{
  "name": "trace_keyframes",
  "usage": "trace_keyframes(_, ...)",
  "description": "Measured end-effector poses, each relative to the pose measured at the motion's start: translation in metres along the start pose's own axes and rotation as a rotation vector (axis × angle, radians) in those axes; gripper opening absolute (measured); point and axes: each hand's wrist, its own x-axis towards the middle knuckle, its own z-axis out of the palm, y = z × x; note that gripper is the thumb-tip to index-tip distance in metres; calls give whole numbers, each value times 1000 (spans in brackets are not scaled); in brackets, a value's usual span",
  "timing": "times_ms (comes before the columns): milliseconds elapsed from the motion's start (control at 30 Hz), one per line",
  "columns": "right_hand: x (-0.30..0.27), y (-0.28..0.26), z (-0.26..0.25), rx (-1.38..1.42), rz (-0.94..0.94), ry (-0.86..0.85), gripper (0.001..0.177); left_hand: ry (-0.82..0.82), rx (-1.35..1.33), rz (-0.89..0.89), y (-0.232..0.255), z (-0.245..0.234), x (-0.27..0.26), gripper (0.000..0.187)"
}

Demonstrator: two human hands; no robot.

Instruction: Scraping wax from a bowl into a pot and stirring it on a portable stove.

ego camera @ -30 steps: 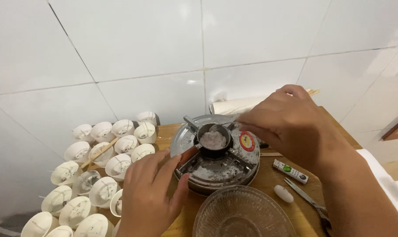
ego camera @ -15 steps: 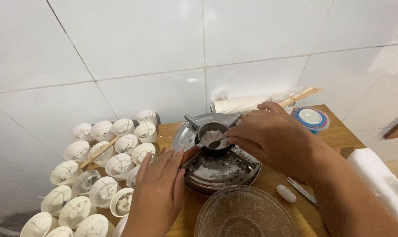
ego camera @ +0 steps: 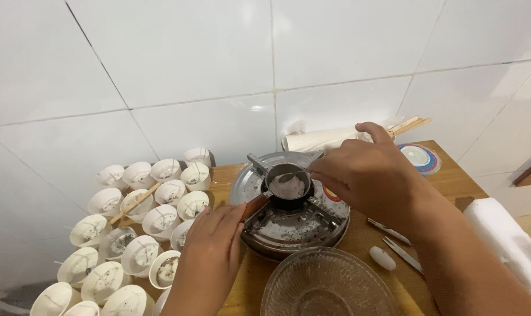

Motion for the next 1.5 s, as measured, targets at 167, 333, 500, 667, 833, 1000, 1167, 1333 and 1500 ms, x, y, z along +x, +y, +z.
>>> trace_keyframes(167,-3,2,11,-42,-6,16,4,0,-90,16,4,-4,3,38)
trace_keyframes(333,-1,2,7,-125,8,-43,15,-11,-146,-2,5,-5,5,44)
trace_keyframes(500,-1,0,1,-77,26,-95,29,-17,-128,4,4,-4,2,47)
trace_keyframes(667,-1,4,2,-4,39,-122,19,-22,-127,-5,1,0,0,51)
trace_keyframes(833,0,3,0,19,30,-53,17,-48,-122,6,2,-3,-1,58)
trace_keyframes(1000,2,3,-5,-40,57,-37,19,-56,-123,15,3,-6,0,58)
trace_keyframes(1167,1,6,1,-69,42,-64,15,-56,-85,20,1,-3,0,58)
trace_keyframes(1333,-1,3,8,-161,9,-29,19,-44,-91,14,5,-6,1,54)
trace_keyframes(1500,0,3,6,-100,46,-37,14,-56,-100,13,2,-5,2,55)
